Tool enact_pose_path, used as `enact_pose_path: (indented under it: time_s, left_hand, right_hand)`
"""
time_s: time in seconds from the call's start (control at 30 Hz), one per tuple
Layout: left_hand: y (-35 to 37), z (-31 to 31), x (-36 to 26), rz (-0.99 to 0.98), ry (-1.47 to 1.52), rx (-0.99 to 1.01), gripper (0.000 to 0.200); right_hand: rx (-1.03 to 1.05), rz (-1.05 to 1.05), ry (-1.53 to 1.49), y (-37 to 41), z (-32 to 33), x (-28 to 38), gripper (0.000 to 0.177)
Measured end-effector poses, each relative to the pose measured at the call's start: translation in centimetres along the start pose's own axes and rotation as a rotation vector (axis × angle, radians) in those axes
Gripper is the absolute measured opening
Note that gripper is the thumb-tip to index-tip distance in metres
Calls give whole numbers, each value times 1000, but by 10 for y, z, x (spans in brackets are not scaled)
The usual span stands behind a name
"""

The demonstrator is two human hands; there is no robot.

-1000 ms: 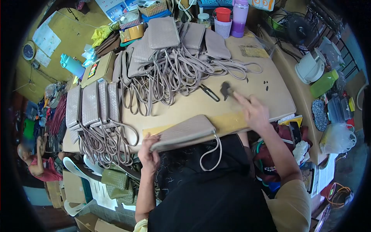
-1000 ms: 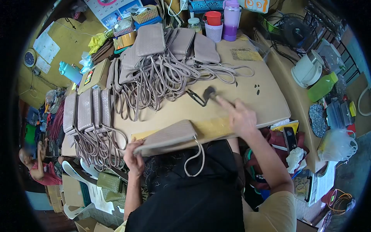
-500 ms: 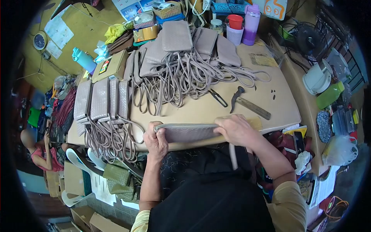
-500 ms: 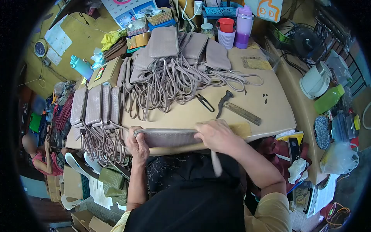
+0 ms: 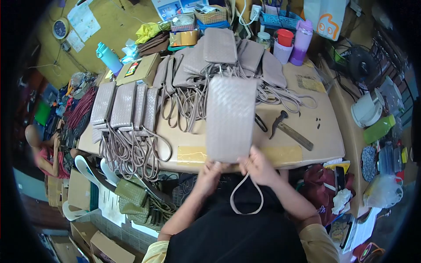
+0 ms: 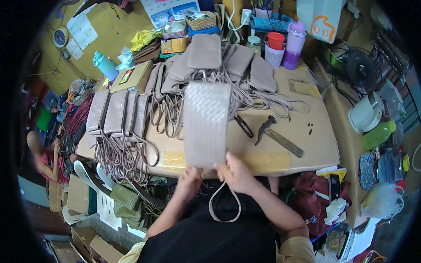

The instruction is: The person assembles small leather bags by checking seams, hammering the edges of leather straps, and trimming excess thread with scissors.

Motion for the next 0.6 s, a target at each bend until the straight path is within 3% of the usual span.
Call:
enact_pose_path:
  time_s: [0.03,0.1,0.17,0.2,0.27,0.33,0.37,0.43,0.47,0.53,0.57,0.6]
  left_hand:
    - [3,1,2,-9,2,-10,51]
    - [12,9,3,-20,196,-262,43]
    - [9,35,-26,-255,112,-358,42]
    - [13,46,-52,-247,34,-430,44]
    - [11,78,-108,-435,66,-491,46]
    - [14,101,-172,-621,3,-556,46]
    - [13,119,-197,-603,-17,-576,46]
    - [1,194,-228,-492,-58,-608,39]
    - [-12,306,-230,-358,-109,-572,38]
    - [1,247,-246,-578,-422,-1006,52]
    - [9,244,-246,-739,-1059,-1482,75]
    - [3,231,-243,-986,-1352,-1398,82]
  right_hand:
    - [75,-25,89,1,-10,-6,28]
    - [157,-55,181,2,-19,-8,31]
    - [209,212,656,1,-26,14,40]
    - [218,217,658,1,-26,19,40]
    - [176,247,726,2,-18,27,44]
    - [177,264,781,1,2,15,34]
    - [128,258,858,0,13,13,29]
    - [83,250,930,-2,29,11,25]
    - [-30,334,988,-4,39,16,22]
    - [-144,418,1041,-3,53,20,20]
    - [-304,430,1138,-2,65,24,20]
    - [-468,439,1231,-1,77,27,20]
Point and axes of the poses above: each hand's wrist, its own y-axis away from the middle knuckle, its own z-axis out of the back of the hand, x = y × z, the point moved 5 cm from there along -y, towards the middle knuckle, and after that the axes turned 2 degrees about z, right-handed, at the moved point
